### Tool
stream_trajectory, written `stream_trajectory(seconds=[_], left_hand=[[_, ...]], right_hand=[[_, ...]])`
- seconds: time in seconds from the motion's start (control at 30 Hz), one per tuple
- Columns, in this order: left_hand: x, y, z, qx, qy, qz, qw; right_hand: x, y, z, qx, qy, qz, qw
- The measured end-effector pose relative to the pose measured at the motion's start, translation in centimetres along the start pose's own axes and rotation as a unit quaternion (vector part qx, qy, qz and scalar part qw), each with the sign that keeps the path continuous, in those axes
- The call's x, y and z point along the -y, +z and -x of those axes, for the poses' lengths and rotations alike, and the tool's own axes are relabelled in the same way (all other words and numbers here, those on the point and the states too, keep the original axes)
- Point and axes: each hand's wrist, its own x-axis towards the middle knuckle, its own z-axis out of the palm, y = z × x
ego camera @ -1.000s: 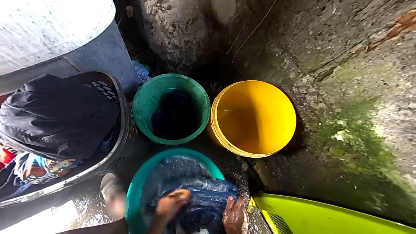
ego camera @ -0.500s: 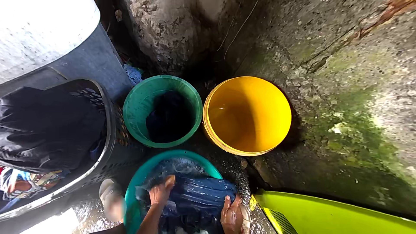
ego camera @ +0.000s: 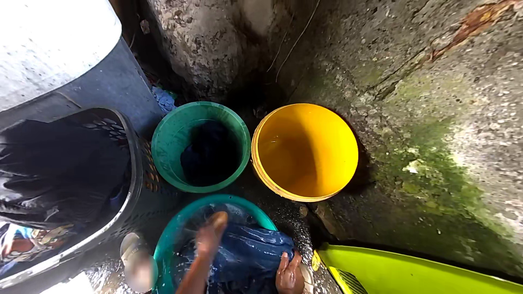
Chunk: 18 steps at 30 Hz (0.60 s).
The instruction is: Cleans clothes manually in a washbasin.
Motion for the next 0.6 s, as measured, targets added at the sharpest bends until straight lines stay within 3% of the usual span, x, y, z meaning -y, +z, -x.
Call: stream_trajectory(seconds=[0.1,0.17,0.2,0.27,0.33,0.37,0.43,0.5,0.57,0.6], left_hand=[[-6.4,5.7,6.1,-0.009,0.168,0.095,0.981],[-3.9,9.2,5.7,-0.045,0.229,0.059,0.971],[-0.6,9.1,4.1,-0.05,0.195,0.011,0.98],[5.2,4.9,0.6,0.016,0.053,-0.066,0.996],[6.5,1.8,-0.3,0.028,-0.052,-0.058,0.997],[5.1,1.5,0.6,0.018,-0.067,-0.034,0.997],[-0.5,2.7,4.3,0.023,-0.004,0.02,1.0],[-4.2,6.5,8.5,0.001,0.136,0.073,0.988],[-1.7,9.9,8.2,-0.034,0.197,0.043,0.979],[1.7,9.8,6.5,-0.018,0.157,-0.002,0.987]], right_hand=[[-0.1,0.4,0.1,-0.001,-0.011,-0.002,1.0],[-0.3,0.4,0.0,-0.005,-0.018,0.003,1.0],[-0.3,0.3,0.0,-0.006,-0.018,0.006,1.0],[-0.1,0.4,-0.1,-0.004,-0.015,0.011,1.0],[-0.2,0.7,0.2,-0.014,-0.019,0.011,1.0],[-0.2,0.6,0.2,-0.018,-0.019,0.01,1.0],[-0.1,0.7,-0.2,-0.026,-0.022,0.007,0.999],[-0.3,0.7,0.1,-0.025,-0.029,0.006,0.999],[-0.3,0.4,0.0,-0.016,-0.028,-0.006,0.999],[-0.3,0.4,-0.1,-0.022,-0.033,-0.009,0.999]])
